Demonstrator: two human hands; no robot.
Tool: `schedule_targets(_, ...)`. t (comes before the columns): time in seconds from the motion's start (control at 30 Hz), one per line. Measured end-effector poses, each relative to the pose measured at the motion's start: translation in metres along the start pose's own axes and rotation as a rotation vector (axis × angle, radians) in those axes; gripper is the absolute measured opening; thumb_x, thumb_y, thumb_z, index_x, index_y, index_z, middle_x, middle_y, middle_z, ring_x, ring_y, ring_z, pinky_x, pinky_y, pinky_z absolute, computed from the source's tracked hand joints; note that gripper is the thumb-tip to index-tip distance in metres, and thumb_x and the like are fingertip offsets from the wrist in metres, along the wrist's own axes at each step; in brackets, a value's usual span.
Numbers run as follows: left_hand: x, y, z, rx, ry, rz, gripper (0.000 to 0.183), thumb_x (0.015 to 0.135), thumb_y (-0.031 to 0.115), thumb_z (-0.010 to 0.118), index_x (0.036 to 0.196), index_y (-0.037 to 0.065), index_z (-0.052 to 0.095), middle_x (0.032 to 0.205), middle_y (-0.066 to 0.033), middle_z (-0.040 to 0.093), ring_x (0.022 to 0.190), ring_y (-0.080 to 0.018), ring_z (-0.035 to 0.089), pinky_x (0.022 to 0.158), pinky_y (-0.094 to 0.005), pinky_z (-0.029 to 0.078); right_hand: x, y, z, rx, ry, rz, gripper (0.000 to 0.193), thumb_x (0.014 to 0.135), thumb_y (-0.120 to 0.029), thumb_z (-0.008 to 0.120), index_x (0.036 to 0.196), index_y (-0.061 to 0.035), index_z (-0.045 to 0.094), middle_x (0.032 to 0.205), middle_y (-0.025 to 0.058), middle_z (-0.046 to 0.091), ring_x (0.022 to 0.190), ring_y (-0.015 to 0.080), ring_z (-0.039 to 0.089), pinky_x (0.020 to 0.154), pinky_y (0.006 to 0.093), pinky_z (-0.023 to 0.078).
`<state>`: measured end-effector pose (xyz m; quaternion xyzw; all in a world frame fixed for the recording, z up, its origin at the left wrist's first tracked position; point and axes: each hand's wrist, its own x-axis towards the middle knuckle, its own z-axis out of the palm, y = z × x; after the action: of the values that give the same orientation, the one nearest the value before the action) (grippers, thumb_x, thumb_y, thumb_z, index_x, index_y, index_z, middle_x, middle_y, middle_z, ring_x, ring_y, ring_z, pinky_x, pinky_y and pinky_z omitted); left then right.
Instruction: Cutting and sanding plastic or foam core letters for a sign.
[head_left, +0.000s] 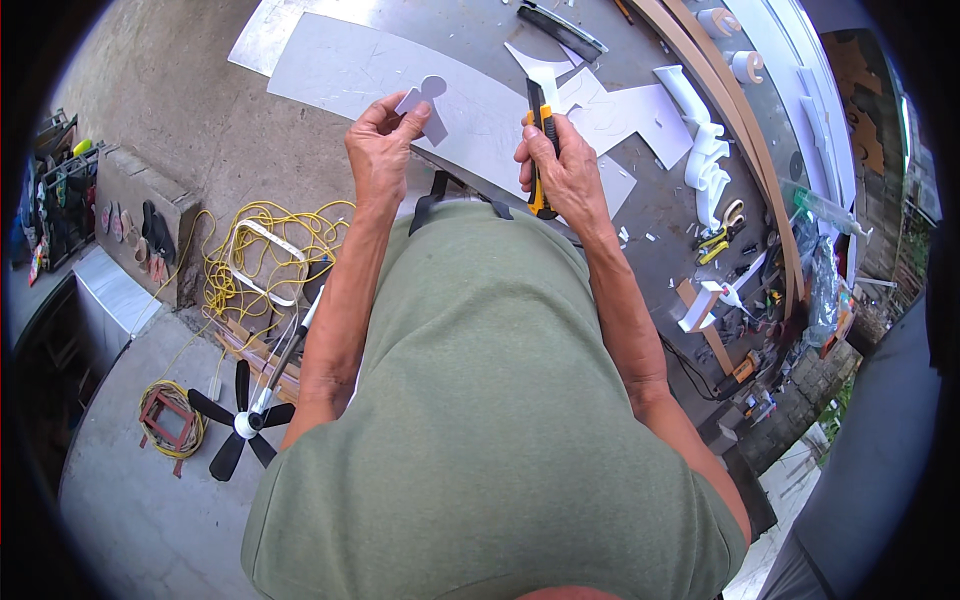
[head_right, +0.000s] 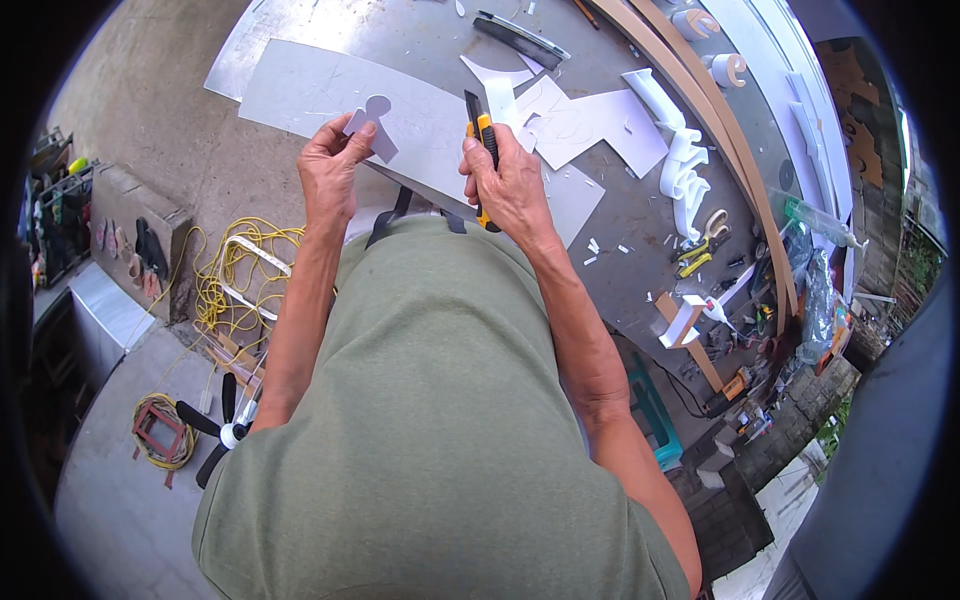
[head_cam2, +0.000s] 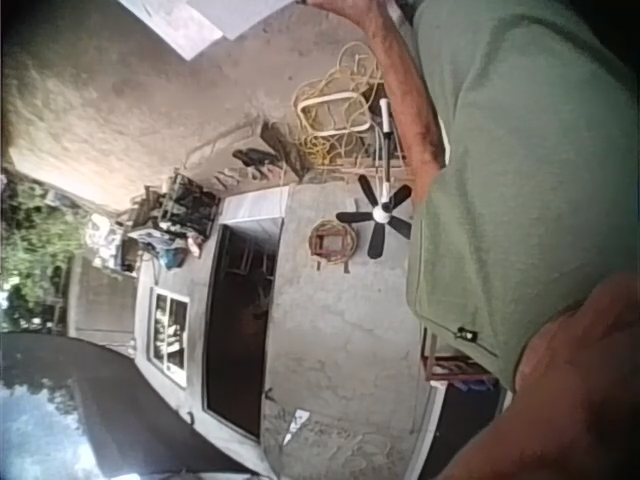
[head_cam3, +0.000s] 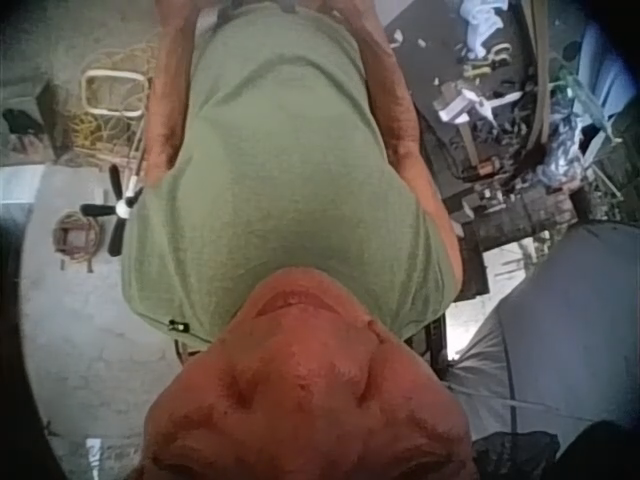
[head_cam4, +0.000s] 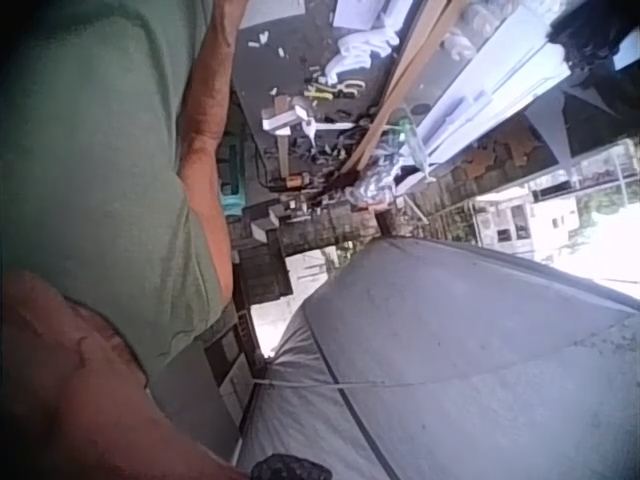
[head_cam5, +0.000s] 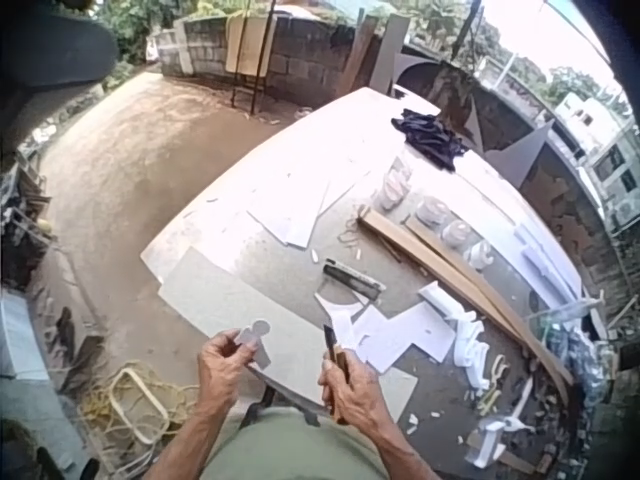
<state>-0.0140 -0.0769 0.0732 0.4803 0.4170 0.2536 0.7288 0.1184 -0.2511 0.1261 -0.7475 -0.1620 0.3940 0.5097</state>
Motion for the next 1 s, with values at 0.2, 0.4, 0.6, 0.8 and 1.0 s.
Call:
schedule_targets(0.2,0.036,-0.042,-0.02,0.192,0.14,0.082,0.025,0.084,0.003,0.079,0.102,-0.007,0.066,0.092,-0.0108,0.071,0.081,-0.015,0.068,0.076,-0.0322,0.063,0.012,0.052,0.01,-0.373,-0.143,0.065,0.03,0.105,-0.031,0.051,0.107,-0.0015,0.05,0.068,0.0168,0.061,0.058,0.0294,0.065,0.054,0.0436,0.049)
schedule_targets(0.4,0.04,-0.03,-0.012,0.935,0.231,0.169,0.051,0.076,0.029,0.087,0.108,-0.003,0.066,0.08,-0.0093,0.072,0.073,-0.0195,0.071,0.068,-0.0347,0.058,0.033,0.071,0.026,-0.497,-0.154,-0.097,0.027,0.1,-0.025,0.056,0.107,-0.0001,0.048,0.073,0.0261,0.063,0.069,0.0468,0.063,0.063,0.0533,0.047)
schedule_targets(0.6,0.037,-0.028,-0.015,1.206,0.207,0.301,0.072,0.074,0.05,0.081,0.13,0.009,0.062,0.085,-0.0154,0.073,0.076,-0.0332,0.072,0.068,-0.044,0.056,0.047,0.056,0.047,-0.666,-0.149,-0.18,0.024,0.098,-0.021,0.057,0.104,-0.0011,0.046,0.088,0.0258,0.066,0.073,0.0479,0.065,0.065,0.0553,0.049)
schedule_targets(0.8,0.038,-0.027,-0.018,1.273,0.175,0.246,0.074,0.073,0.054,0.081,0.134,0.017,0.062,0.086,-0.0171,0.073,0.079,-0.0337,0.072,0.067,-0.0453,0.055,0.054,0.059,0.055,-0.754,-0.123,-0.288,0.022,0.097,-0.02,0.057,0.104,-0.0015,0.046,0.092,0.0236,0.067,0.075,0.0456,0.066,0.065,0.0533,0.051)
schedule_targets(1.0,0.044,-0.032,-0.021,1.283,0.168,0.374,0.072,0.075,0.057,0.08,0.13,0.014,0.066,0.081,-0.0152,0.073,0.073,-0.0296,0.072,0.066,-0.04,0.056,0.057,0.055,0.054,-0.747,-0.15,-0.279,0.022,0.097,-0.02,0.057,0.106,-0.002,0.047,0.095,0.0232,0.067,0.077,0.0451,0.067,0.066,0.0529,0.051)
